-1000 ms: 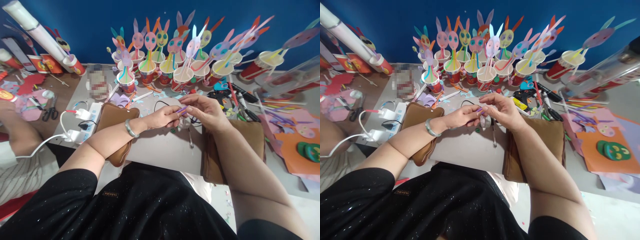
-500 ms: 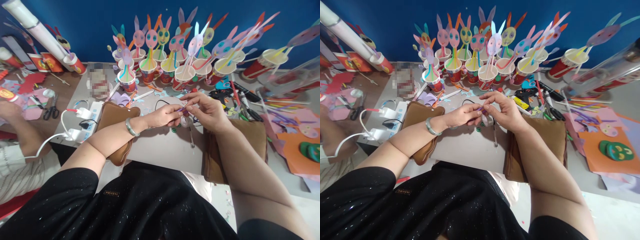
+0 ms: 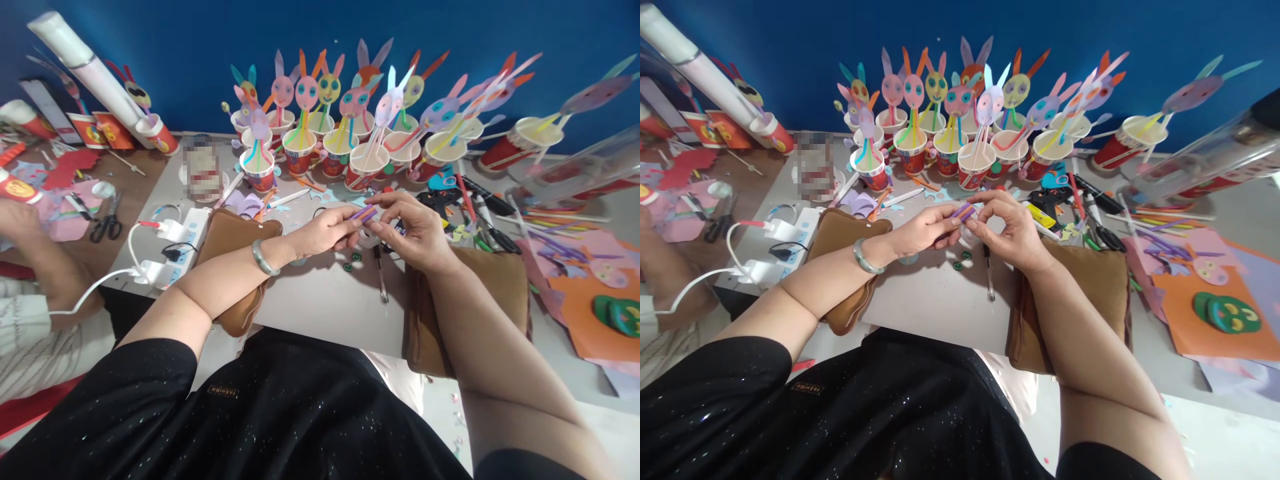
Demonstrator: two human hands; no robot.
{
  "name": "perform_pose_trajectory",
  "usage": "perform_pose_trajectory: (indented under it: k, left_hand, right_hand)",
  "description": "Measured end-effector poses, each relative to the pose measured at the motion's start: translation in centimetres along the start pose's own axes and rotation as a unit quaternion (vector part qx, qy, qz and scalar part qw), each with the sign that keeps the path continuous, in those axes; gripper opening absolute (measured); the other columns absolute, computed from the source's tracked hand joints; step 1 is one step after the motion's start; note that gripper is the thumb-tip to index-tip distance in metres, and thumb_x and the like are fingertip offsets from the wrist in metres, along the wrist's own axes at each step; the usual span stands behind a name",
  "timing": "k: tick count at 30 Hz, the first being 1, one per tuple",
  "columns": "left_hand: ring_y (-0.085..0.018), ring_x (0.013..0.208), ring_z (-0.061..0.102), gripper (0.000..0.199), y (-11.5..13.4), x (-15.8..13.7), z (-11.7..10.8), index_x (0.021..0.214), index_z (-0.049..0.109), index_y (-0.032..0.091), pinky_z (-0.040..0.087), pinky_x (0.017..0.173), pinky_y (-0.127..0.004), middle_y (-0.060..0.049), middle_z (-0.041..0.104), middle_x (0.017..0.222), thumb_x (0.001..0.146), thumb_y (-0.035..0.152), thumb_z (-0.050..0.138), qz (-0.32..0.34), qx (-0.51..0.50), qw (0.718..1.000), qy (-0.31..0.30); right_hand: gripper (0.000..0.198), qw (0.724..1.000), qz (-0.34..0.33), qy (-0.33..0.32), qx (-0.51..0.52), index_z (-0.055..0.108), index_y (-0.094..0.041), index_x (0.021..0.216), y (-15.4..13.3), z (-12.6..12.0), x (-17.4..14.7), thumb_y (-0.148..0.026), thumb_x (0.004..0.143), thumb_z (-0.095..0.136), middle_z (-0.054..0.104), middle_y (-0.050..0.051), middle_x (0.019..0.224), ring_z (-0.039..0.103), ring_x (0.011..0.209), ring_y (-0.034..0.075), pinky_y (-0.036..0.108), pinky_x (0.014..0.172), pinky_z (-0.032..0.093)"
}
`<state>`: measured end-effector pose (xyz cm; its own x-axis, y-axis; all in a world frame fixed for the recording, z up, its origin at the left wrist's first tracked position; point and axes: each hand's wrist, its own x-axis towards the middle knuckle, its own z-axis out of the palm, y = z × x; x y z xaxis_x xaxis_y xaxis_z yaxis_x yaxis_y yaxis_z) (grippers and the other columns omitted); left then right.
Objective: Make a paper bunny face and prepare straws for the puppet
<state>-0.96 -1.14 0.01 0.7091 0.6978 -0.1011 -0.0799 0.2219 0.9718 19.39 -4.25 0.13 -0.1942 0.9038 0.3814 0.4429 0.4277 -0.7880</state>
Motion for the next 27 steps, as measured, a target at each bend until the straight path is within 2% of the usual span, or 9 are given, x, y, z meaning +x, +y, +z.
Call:
perform_pose_trajectory:
  k: [4, 7, 9, 17, 23, 27]
  left_hand:
    - [-0.004, 0.045, 0.042, 0.014, 0.3, 0.0, -0.2, 0.102, 0.063, 0.015, 0.029, 0.044, -0.018, 0.006, 0.056, 0.063, 0.106, 0.021, 0.051, 0.005, -0.011, 1.000, 0.024]
    - [-0.004, 0.045, 0.042, 0.016, 0.4, 0.0, -0.4, 0.103, 0.064, 0.014, 0.030, 0.043, -0.017, 0.006, 0.057, 0.064, 0.105, 0.019, 0.050, 0.013, -0.014, 0.999, 0.034]
    - [-0.004, 0.045, 0.042, 0.017, 0.5, 0.0, -0.5, 0.104, 0.065, 0.013, 0.031, 0.044, -0.017, 0.006, 0.057, 0.064, 0.105, 0.019, 0.049, 0.014, -0.016, 0.999, 0.043]
    - [-0.003, 0.044, 0.039, 0.016, 0.5, 0.2, -0.5, 0.103, 0.065, 0.014, 0.029, 0.045, -0.017, 0.006, 0.056, 0.062, 0.105, 0.018, 0.049, 0.017, -0.037, 0.993, 0.110]
    - [-0.004, 0.041, 0.037, 0.016, 0.6, 0.4, -0.5, 0.102, 0.063, 0.015, 0.028, 0.043, -0.018, 0.008, 0.055, 0.059, 0.106, 0.016, 0.047, 0.007, -0.028, 0.992, 0.124]
    - [-0.004, 0.041, 0.038, 0.015, 1.0, 0.3, -0.4, 0.097, 0.059, 0.015, 0.027, 0.043, -0.018, 0.009, 0.055, 0.057, 0.106, 0.015, 0.048, 0.000, -0.016, 0.992, 0.129]
  right_hand:
    - [0.052, 0.997, 0.038, 0.020, 0.058, 0.058, -0.029, 0.094, 1.5, 0.6, 0.1, -0.070, 0.074, 0.084, 0.074, 0.008, 0.112, 0.070, 0.109, 0.030, 0.051, 0.101, 0.055]
    - [0.062, 0.997, 0.047, 0.011, 0.065, 0.057, -0.028, 0.107, 2.5, 1.0, 0.1, -0.061, 0.067, 0.092, 0.073, 0.005, 0.105, 0.071, 0.102, 0.026, 0.044, 0.094, 0.057]
    - [0.063, 0.997, 0.053, 0.018, 0.061, 0.057, -0.028, 0.112, 2.7, 1.2, 0.0, -0.055, 0.069, 0.092, 0.072, 0.004, 0.102, 0.071, 0.100, 0.025, 0.043, 0.093, 0.057]
    - [0.042, 0.993, 0.044, 0.108, 0.016, 0.061, -0.027, 0.109, 2.1, 1.3, -0.1, -0.046, 0.078, 0.083, 0.069, 0.005, 0.101, 0.069, 0.094, 0.025, 0.044, 0.091, 0.058]
    - [0.025, 0.990, 0.003, 0.137, -0.039, 0.063, -0.028, 0.103, 1.7, 1.4, -0.5, -0.030, 0.082, 0.077, 0.066, 0.004, 0.097, 0.065, 0.088, 0.025, 0.044, 0.087, 0.055]
    - [0.021, 0.987, -0.013, 0.147, -0.063, 0.064, -0.028, 0.099, 1.1, 1.5, -0.8, -0.028, 0.083, 0.076, 0.065, 0.004, 0.094, 0.064, 0.086, 0.025, 0.044, 0.086, 0.053]
